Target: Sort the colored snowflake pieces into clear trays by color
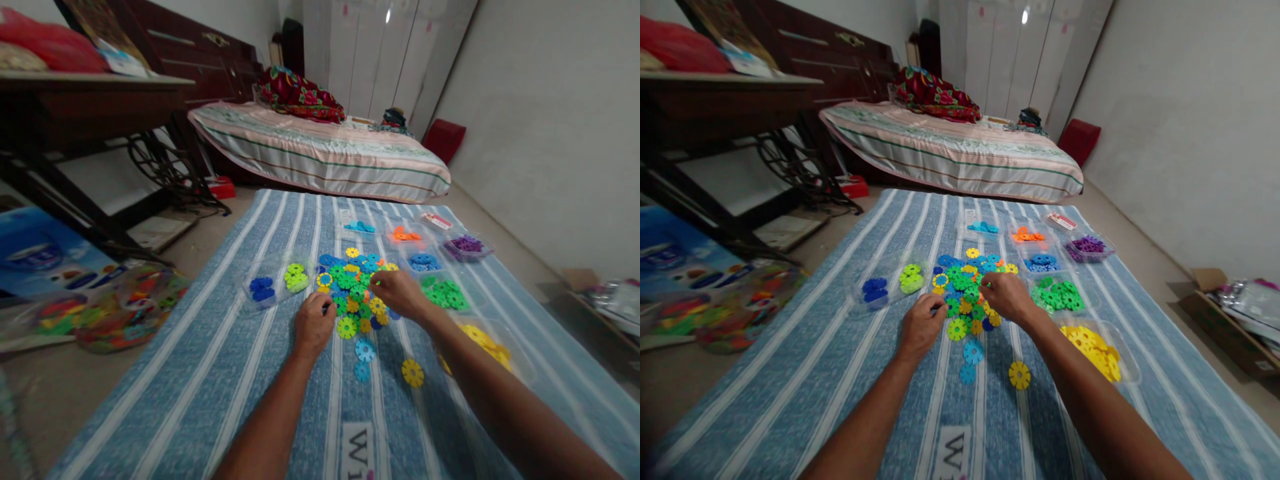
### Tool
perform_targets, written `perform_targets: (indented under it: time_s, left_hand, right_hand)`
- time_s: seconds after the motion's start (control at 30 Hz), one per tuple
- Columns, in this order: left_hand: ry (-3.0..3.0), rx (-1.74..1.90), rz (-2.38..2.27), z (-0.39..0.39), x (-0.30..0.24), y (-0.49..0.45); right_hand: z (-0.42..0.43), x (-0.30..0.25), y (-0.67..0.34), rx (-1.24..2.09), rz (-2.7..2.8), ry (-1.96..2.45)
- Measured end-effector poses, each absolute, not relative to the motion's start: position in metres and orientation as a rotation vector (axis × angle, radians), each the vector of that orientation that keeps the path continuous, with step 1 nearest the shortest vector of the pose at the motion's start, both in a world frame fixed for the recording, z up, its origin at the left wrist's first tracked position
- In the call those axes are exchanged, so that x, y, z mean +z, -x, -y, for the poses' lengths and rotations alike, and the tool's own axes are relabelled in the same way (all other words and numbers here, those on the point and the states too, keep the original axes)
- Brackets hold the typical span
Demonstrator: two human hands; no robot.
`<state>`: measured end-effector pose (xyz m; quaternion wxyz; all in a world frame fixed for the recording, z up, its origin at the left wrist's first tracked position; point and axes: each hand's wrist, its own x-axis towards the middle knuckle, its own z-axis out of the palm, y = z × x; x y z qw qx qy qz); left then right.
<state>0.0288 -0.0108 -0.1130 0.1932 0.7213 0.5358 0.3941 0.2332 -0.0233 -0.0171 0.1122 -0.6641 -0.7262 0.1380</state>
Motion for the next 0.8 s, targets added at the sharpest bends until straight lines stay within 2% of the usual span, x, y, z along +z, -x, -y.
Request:
perform_targets:
  time_s: [0.23, 0.8]
  left_hand:
    - [-2.031, 1.102, -1.501, 0.011, -0.111, -0.031]
    - [-2.024, 1.104, -1.504, 0.011, -0.112, -0.029]
  right_hand:
    - [0.071, -0.024, -0.215, 0.689, 2.462, 2.052]
    - [0.084, -0.038, -0.2, 0.717, 2.505, 2.092]
